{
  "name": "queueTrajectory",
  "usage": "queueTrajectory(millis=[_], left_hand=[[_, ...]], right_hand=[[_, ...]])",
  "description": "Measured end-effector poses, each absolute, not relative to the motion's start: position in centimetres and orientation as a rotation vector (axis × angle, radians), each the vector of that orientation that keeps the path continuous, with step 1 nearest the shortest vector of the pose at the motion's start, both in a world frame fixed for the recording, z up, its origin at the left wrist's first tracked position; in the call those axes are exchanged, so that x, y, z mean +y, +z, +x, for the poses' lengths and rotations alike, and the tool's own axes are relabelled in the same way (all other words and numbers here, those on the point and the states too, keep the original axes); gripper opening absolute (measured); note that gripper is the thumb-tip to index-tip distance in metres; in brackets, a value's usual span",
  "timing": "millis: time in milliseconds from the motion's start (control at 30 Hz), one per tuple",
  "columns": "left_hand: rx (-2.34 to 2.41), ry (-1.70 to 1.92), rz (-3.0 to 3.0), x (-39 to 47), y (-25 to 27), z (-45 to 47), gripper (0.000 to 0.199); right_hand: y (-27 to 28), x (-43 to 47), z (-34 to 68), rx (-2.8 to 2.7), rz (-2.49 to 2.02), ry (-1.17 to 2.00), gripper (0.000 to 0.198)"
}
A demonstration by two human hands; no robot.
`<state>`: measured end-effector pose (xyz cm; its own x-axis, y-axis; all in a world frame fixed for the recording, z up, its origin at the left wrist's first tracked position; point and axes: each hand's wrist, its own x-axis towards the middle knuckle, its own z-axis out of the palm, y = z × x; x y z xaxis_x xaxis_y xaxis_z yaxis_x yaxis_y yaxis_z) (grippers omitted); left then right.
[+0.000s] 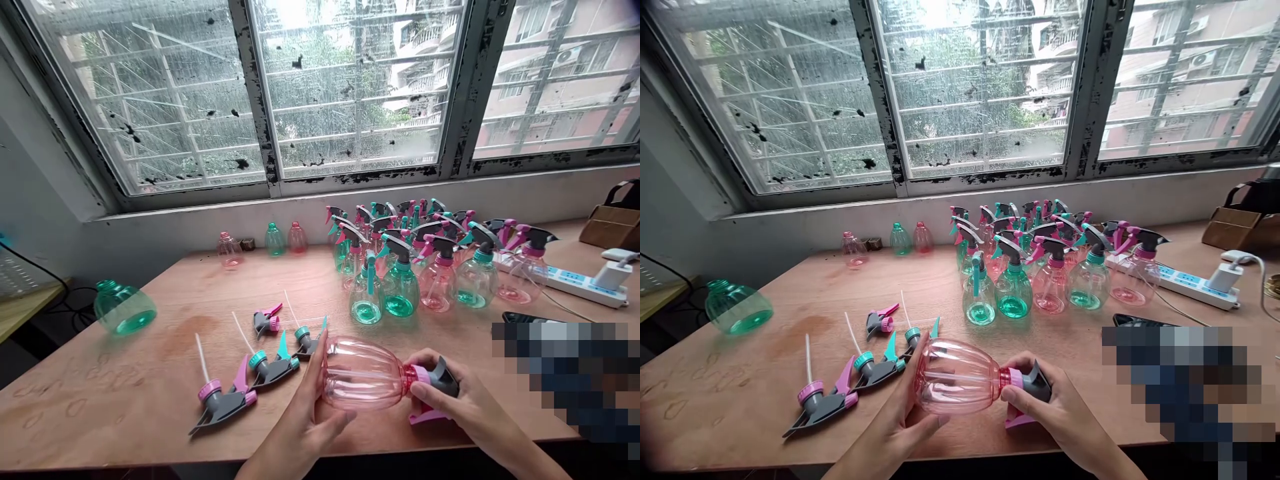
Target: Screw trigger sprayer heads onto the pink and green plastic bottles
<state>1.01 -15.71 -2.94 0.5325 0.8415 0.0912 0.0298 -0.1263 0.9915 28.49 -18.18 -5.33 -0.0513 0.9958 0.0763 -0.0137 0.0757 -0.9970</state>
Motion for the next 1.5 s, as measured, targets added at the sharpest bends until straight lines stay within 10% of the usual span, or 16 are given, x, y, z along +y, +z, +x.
queueTrajectory(millis=[600, 1500], left_hand=[[0.669, 0.844, 1.529, -15.1, -4.3, 1.0, 0.125], [0.747, 1.043, 1.887, -13.8, -8.3, 1.0, 0.104]], right_hand=[[-5.8, -18.1, 28.1, -1.254, -1.113, 1.135, 0.037], [-6.3, -17.4, 28.5, -1.38, -1.117, 1.127, 0.038]])
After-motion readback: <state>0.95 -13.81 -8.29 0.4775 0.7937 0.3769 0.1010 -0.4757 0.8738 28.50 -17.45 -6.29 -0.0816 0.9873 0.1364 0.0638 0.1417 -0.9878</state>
